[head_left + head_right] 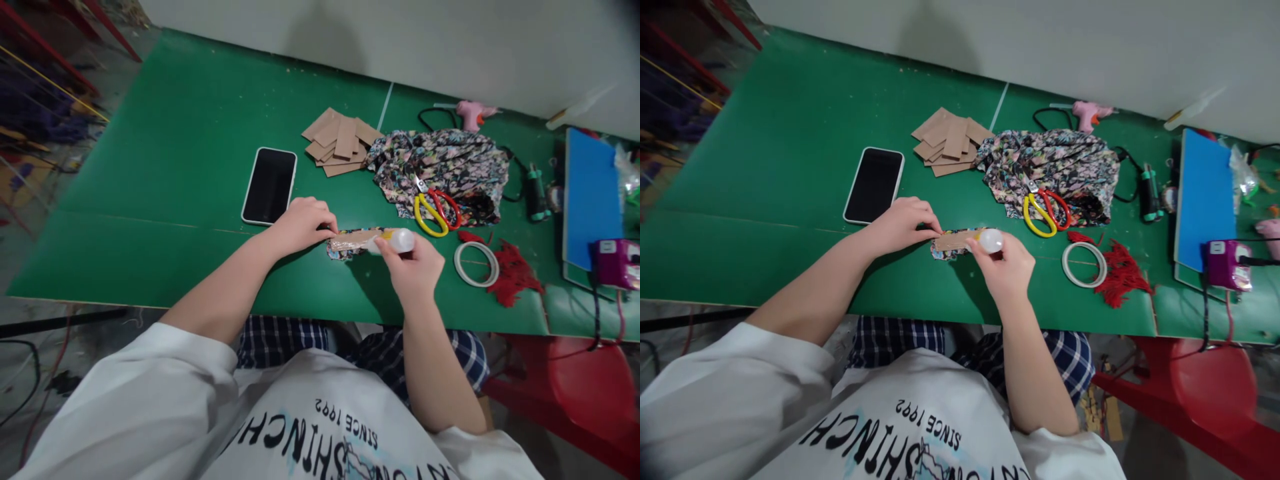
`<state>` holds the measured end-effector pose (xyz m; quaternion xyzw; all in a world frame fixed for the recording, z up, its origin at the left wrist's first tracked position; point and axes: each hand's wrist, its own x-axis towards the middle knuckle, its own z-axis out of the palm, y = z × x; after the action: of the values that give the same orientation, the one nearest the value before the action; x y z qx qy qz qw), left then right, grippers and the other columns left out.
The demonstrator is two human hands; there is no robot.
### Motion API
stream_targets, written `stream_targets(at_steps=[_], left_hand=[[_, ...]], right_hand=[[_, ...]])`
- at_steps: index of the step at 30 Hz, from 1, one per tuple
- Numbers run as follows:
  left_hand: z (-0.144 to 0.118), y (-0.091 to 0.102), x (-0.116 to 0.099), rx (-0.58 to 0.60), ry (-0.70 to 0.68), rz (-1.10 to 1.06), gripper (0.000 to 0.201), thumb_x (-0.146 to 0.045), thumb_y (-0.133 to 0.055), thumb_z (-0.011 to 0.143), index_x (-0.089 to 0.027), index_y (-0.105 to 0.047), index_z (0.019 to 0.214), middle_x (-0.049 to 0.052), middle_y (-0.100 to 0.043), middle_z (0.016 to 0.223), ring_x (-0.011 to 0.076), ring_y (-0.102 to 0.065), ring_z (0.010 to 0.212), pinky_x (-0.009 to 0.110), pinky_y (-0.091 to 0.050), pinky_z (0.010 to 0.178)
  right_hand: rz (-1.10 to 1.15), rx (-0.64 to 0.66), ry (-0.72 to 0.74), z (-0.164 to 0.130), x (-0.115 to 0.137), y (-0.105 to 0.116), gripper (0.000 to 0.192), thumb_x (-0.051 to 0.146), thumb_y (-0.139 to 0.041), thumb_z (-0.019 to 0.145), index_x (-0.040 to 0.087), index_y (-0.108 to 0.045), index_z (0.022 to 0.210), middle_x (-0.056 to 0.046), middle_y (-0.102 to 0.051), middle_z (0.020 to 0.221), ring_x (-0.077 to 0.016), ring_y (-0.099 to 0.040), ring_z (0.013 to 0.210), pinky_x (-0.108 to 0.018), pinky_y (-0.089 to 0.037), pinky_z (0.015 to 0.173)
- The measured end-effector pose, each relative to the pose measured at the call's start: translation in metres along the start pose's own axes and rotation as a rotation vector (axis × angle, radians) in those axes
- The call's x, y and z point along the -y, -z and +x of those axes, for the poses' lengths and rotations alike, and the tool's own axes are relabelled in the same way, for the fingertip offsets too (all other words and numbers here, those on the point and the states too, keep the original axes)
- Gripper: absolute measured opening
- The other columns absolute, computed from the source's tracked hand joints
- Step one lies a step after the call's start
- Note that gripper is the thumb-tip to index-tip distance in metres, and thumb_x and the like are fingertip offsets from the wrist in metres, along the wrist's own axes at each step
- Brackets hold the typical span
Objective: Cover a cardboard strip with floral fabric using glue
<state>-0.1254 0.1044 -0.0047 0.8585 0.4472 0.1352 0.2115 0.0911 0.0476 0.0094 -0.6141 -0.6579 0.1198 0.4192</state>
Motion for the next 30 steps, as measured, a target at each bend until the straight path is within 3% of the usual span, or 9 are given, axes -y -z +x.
stream_targets(at_steps=[4,8,12,15,18,24,30], left_hand=[[0.000,0.000,-0.002,0.007,0.020,0.004,0.013,-0.032,-0.060,0.080,-0.023,-0.069,0.081,0.001,-0.061,0.078,0.0166,-0.052,0.079,0.030,-0.033,0.074],[-0.002,0.004,-0.003,-0.026,0.014,-0.066,0.027,-0.038,-0.047,0.087,-0.021,-0.069,0.084,0.003,-0.060,0.080,0.0155,-0.052,0.080,0.028,-0.036,0.074],[-0.005,0.010,-0.015,-0.104,0.036,-0.088,0.028,-0.041,-0.049,0.086,-0.020,-0.068,0.086,0.004,-0.058,0.084,0.0163,-0.052,0.083,0.029,-0.038,0.076],[-0.014,0.007,-0.034,-0.052,-0.044,-0.055,0.023,-0.039,-0.054,0.084,-0.020,-0.067,0.087,0.005,-0.058,0.088,0.0174,-0.051,0.086,0.031,-0.039,0.079],[-0.028,-0.003,-0.050,-0.033,-0.107,0.005,0.018,-0.033,-0.056,0.084,-0.019,-0.066,0.089,0.006,-0.057,0.094,0.0193,-0.050,0.090,0.033,-0.040,0.082],[-0.054,-0.018,-0.054,-0.134,-0.025,0.129,0.017,-0.028,-0.051,0.087,-0.017,-0.064,0.087,0.008,-0.058,0.093,0.0199,-0.051,0.089,0.034,-0.043,0.080],[-0.058,-0.024,-0.055,-0.185,-0.060,0.324,0.021,-0.024,-0.045,0.090,-0.016,-0.064,0.087,0.008,-0.061,0.082,0.0195,-0.052,0.080,0.033,-0.045,0.070]], right_hand=[[0.362,-0.120,-0.234,0.004,-0.014,0.015,0.031,0.045,-0.063,0.071,0.019,-0.062,0.088,-0.004,-0.066,0.084,-0.0091,-0.052,0.046,-0.025,-0.044,0.044],[0.615,-0.224,-0.383,0.011,-0.039,0.039,0.033,0.039,-0.064,0.068,0.021,-0.052,0.092,0.002,-0.063,0.068,-0.0126,-0.058,0.048,-0.025,-0.046,0.043],[0.722,-0.148,-0.452,0.014,-0.055,0.057,0.035,0.036,-0.064,0.065,0.024,-0.041,0.089,0.003,-0.065,0.072,-0.0179,-0.066,0.066,-0.028,-0.050,0.052],[0.765,-0.063,-0.511,0.015,-0.064,0.060,0.035,0.034,-0.065,0.061,0.023,-0.041,0.084,0.000,-0.067,0.083,-0.0195,-0.066,0.079,-0.029,-0.049,0.057],[0.731,-0.056,-0.472,0.016,-0.072,0.056,0.036,0.034,-0.067,0.059,0.022,-0.048,0.087,-0.001,-0.066,0.088,-0.0188,-0.064,0.088,-0.029,-0.048,0.065],[0.561,0.073,-0.338,0.018,-0.085,0.038,0.042,0.041,-0.061,0.071,0.020,-0.048,0.104,-0.008,-0.063,0.108,-0.0167,-0.061,0.095,-0.032,-0.045,0.080],[-0.031,0.151,-0.223,0.025,-0.086,0.030,0.050,0.045,-0.065,0.067,0.020,-0.045,0.105,-0.008,-0.065,0.098,-0.0212,-0.060,0.078,-0.038,-0.044,0.072]])
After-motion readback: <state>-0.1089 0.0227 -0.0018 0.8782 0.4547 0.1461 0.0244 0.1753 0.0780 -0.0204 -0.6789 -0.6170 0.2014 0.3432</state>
